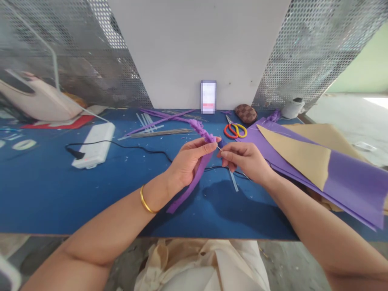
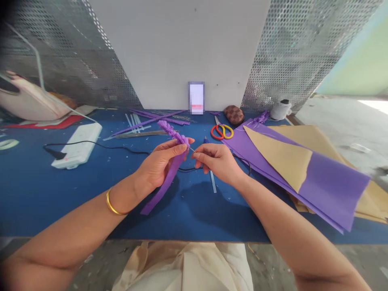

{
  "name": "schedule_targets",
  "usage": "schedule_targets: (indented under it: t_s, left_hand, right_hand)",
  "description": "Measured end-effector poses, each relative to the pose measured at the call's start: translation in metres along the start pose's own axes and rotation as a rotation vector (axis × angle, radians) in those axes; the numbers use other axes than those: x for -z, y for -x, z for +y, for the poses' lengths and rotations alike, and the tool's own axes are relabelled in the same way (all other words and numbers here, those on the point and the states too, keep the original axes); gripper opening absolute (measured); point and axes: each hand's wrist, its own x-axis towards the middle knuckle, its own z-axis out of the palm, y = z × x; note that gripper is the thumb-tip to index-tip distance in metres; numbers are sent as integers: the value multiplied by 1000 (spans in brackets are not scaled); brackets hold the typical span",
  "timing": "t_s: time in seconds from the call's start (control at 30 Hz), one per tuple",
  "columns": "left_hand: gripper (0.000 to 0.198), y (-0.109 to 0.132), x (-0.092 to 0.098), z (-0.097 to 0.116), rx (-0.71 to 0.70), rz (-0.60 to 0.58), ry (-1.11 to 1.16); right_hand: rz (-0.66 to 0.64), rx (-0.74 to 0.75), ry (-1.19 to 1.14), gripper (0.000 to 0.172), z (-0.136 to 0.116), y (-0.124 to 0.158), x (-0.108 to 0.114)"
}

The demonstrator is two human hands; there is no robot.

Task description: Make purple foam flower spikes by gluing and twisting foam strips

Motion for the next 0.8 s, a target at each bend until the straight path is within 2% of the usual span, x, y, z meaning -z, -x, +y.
schedule_targets:
  t_s: [0.13,0.3,0.43,0.6,0.8]
  left_hand:
    - [14,0,-1,-1,-11,27,26]
    - [17,-2,1,-4,15,56,34]
    - [20,-2,4,-4,4,-10,-17]
    - [33,-2,5,-4,-11,-95,-1]
    - [17,-7,4,-10,1,-36,34]
  right_hand:
    - [-11,-20,-29,24,-1,2,-1]
    - [-26,-21,-30,21,-1,3,-3]
    - [-19,-26,-66,22,-1,3,-3]
    - [8,-15,-92,21,-1,1,-1]
    - [-5,-43,-77,21,-2,2,-2]
